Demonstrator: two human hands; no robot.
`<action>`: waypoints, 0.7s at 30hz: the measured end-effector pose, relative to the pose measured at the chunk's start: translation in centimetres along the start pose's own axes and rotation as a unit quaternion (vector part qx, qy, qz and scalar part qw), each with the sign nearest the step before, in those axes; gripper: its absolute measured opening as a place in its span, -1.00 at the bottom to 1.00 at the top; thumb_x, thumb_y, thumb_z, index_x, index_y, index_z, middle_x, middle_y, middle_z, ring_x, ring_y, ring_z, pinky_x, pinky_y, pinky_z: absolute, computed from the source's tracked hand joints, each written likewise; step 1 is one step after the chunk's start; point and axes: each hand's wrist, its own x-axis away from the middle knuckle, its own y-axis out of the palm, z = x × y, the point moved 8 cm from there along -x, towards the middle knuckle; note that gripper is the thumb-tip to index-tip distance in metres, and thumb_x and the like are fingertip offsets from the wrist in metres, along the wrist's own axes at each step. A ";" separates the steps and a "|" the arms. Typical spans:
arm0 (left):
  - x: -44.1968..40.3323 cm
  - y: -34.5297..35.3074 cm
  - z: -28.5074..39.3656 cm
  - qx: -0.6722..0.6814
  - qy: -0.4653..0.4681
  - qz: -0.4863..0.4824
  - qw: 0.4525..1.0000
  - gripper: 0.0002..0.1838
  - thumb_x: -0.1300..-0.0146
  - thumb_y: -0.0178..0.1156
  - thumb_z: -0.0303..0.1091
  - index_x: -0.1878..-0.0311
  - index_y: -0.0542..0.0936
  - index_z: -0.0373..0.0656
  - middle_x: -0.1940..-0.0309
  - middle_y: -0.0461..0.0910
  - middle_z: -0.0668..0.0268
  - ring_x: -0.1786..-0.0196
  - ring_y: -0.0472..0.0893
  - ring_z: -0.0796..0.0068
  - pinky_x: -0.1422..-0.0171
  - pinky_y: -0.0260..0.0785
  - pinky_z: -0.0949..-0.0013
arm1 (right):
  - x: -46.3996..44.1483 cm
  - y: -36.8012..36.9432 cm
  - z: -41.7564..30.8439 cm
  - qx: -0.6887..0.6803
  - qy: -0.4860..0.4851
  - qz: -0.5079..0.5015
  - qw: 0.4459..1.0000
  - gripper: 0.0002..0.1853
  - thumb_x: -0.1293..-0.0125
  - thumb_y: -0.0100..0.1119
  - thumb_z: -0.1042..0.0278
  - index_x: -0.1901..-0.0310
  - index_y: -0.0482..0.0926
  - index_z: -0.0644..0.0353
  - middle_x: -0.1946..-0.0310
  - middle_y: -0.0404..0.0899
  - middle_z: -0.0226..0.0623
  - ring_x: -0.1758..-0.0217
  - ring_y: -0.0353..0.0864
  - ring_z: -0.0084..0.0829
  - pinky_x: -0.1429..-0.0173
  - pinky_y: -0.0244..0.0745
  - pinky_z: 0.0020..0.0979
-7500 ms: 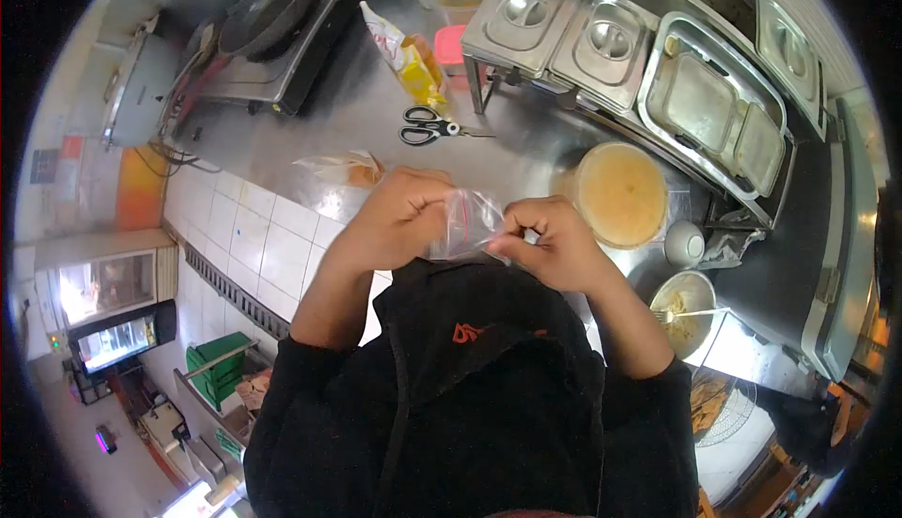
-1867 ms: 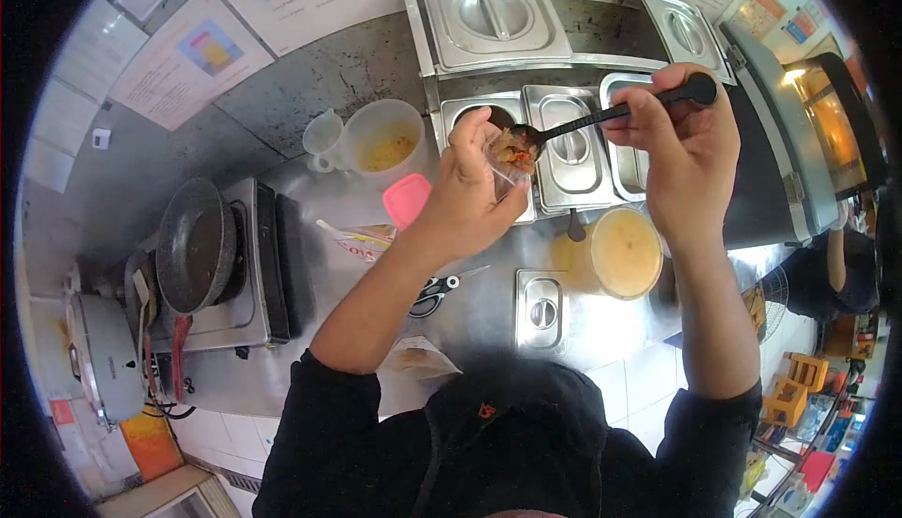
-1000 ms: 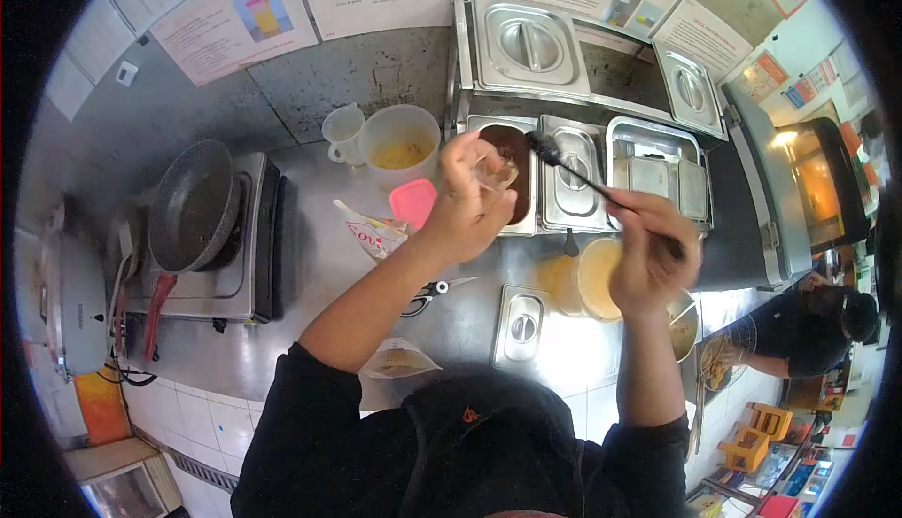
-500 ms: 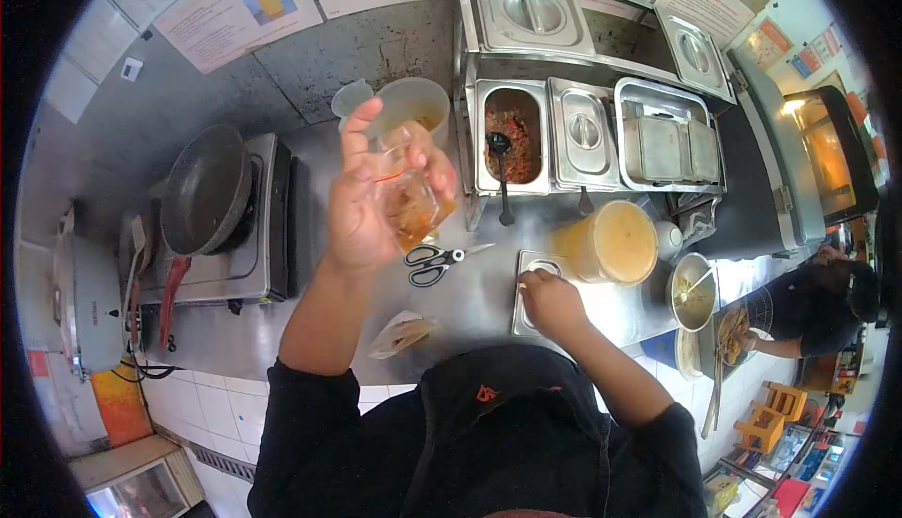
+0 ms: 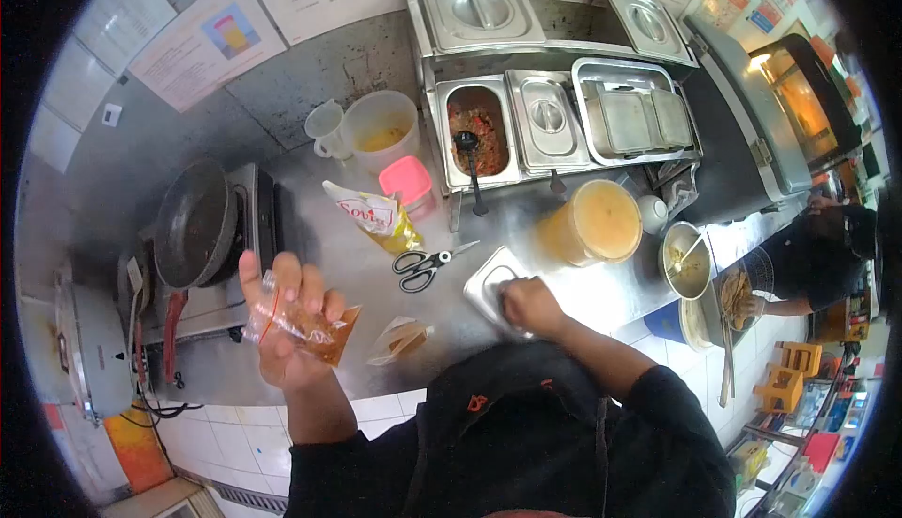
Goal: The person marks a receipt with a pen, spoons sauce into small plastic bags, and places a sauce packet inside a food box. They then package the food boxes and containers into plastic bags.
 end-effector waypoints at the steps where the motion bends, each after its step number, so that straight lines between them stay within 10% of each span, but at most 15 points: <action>1: 0.3 -0.6 0.3 -0.034 0.011 0.019 0.999 -0.13 -0.11 0.37 -0.35 -0.47 0.16 0.07 0.16 0.22 0.31 0.13 0.32 0.41 0.11 0.31 0.31 | 0.6 1.4 -1.1 0.005 -0.113 -0.063 0.992 -0.65 -0.08 0.15 0.46 0.03 0.54 0.17 0.49 0.54 -0.20 0.43 0.57 -0.14 0.28 0.44 -0.10; 3: 0.6 -0.7 0.4 -0.031 0.020 0.016 0.999 -0.17 -0.12 0.30 -0.47 -0.47 0.17 0.07 0.16 0.23 0.30 0.13 0.32 0.41 0.10 0.32 0.32 | 1.1 -4.9 -5.6 -0.062 -0.266 0.193 0.942 -0.58 -0.01 0.21 0.47 0.01 0.50 0.15 0.42 0.51 -0.25 0.41 0.52 -0.17 0.28 0.34 -0.14; 7: 0.6 -0.3 0.3 -0.078 0.051 0.043 0.995 -0.18 -0.12 0.25 -0.54 -0.45 0.17 0.06 0.16 0.24 0.28 0.12 0.33 0.38 0.09 0.37 0.27 | -7.5 -17.5 -10.4 0.063 -0.109 0.353 0.927 -0.66 -0.07 0.18 0.50 0.06 0.48 0.15 0.38 0.55 -0.24 0.39 0.55 -0.21 0.28 0.31 -0.12; 9: 0.7 0.8 -0.4 -0.102 0.060 0.050 0.992 -0.18 -0.11 0.24 -0.55 -0.45 0.16 0.05 0.16 0.25 0.27 0.12 0.35 0.36 0.07 0.38 0.25 | -13.5 -18.8 -6.4 0.113 0.100 0.211 0.966 -0.78 -0.15 0.10 0.43 0.14 0.48 0.19 0.36 0.62 -0.15 0.32 0.63 -0.11 0.17 0.41 -0.07; 16: 2.0 5.5 -5.6 -0.368 0.100 0.019 0.924 -0.15 -0.14 0.23 -0.25 -0.45 0.01 0.02 0.14 0.38 0.14 -0.01 0.43 0.12 -0.23 0.26 0.01 | -23.0 -13.7 2.7 0.156 0.168 0.180 0.957 -0.82 -0.09 0.18 0.36 0.26 0.65 0.17 0.29 0.69 -0.16 0.23 0.71 -0.27 0.15 0.52 -0.18; 19: 2.9 6.9 -10.2 -0.336 0.081 0.045 0.937 -0.13 -0.12 0.22 -0.26 -0.44 -0.03 -0.05 0.14 0.37 0.10 -0.06 0.43 0.07 -0.28 0.25 -0.04 | -14.7 -17.8 -1.7 0.143 0.050 0.236 0.960 -0.76 -0.04 0.19 0.36 0.22 0.64 0.16 0.24 0.67 -0.13 0.22 0.68 -0.12 0.11 0.52 -0.12; 21: 3.2 11.4 -14.6 -0.352 0.099 0.008 0.931 -0.14 -0.16 0.19 -0.23 -0.45 -0.07 -0.03 0.18 0.36 0.11 -0.10 0.42 0.01 -0.34 0.22 -0.13 | -6.1 -19.7 -2.2 -0.188 -0.105 0.204 0.955 -0.66 0.00 0.21 0.36 0.12 0.60 0.20 0.17 0.63 -0.13 0.04 0.60 -0.08 -0.06 0.45 -0.11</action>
